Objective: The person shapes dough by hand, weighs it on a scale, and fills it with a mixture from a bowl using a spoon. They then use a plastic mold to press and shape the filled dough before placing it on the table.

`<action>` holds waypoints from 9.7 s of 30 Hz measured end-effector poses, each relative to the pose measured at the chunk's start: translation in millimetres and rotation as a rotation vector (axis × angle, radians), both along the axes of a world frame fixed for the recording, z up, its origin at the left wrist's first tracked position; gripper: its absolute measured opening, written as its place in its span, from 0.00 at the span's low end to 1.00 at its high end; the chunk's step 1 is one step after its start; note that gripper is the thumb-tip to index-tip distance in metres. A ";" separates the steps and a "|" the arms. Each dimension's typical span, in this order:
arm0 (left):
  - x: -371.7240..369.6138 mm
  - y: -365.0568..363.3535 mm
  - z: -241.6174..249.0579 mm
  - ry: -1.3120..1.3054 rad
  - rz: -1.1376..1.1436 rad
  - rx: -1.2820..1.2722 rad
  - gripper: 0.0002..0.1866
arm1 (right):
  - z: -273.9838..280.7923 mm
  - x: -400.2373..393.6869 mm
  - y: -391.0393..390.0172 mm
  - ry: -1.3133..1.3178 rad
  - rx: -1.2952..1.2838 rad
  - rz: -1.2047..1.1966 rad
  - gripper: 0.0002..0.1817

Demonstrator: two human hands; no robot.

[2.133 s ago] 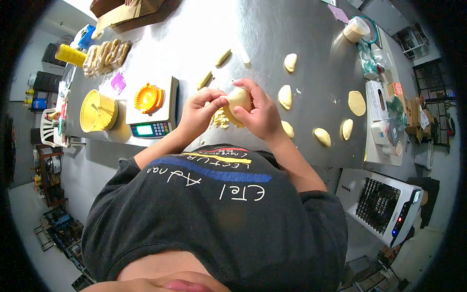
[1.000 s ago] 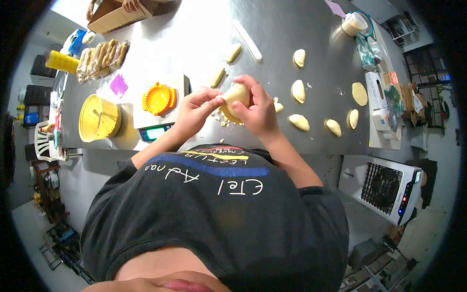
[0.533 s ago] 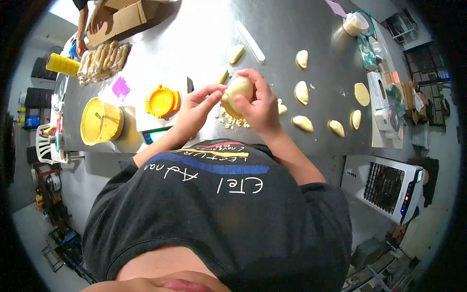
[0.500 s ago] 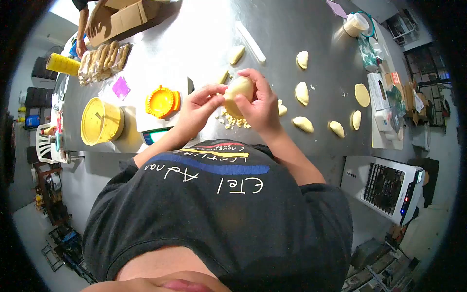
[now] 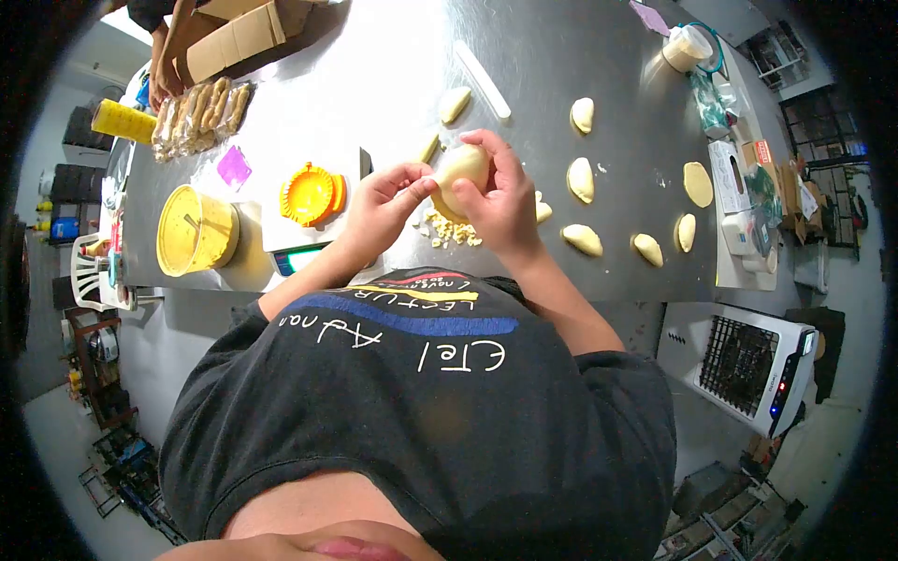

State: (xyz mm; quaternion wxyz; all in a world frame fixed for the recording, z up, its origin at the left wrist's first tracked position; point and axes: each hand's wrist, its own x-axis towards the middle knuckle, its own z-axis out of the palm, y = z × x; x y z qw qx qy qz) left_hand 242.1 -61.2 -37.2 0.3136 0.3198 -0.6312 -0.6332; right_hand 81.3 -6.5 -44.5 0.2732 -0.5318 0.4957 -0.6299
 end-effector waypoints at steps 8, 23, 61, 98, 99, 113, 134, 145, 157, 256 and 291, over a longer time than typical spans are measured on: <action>-2.1 -1.1 0.6 0.348 -0.016 0.449 0.09 | -0.1 -2.4 3.1 -0.012 -0.041 0.020 0.22; -14.0 4.0 1.2 -0.121 0.075 -0.349 0.11 | 1.6 -9.5 7.4 0.015 -0.037 -0.079 0.24; -13.4 2.2 19.2 0.255 -0.039 0.296 0.09 | 23.2 -5.5 -4.3 -0.049 -0.120 -0.153 0.21; -24.0 5.7 20.4 0.374 -0.014 0.437 0.12 | 33.2 -4.5 -14.7 -0.106 -0.143 -0.277 0.19; -24.7 8.5 21.8 0.363 0.019 0.245 0.12 | 33.7 -4.2 -14.6 -0.117 -0.152 -0.282 0.18; -34.2 7.8 14.9 0.378 -0.004 0.354 0.10 | 37.5 -9.4 -7.0 -0.161 -0.175 -0.278 0.18; -179.6 57.9 29.0 0.141 0.044 -0.486 0.08 | 58.5 -141.8 51.5 -0.258 -0.249 -0.462 0.19; -294.0 104.0 25.2 0.239 0.025 0.028 0.10 | 52.3 -266.5 90.6 -0.240 -0.238 -0.344 0.19; -343.3 139.0 37.0 0.363 0.099 0.396 0.13 | 60.7 -307.7 103.2 -0.220 -0.316 -0.360 0.20; -381.4 130.9 40.8 0.489 0.228 0.101 0.11 | 51.4 -322.3 84.3 -0.196 -0.423 -0.451 0.21; -398.0 71.7 10.2 0.085 0.022 -0.010 0.25 | 14.2 -363.9 62.4 0.037 -0.148 -0.399 0.33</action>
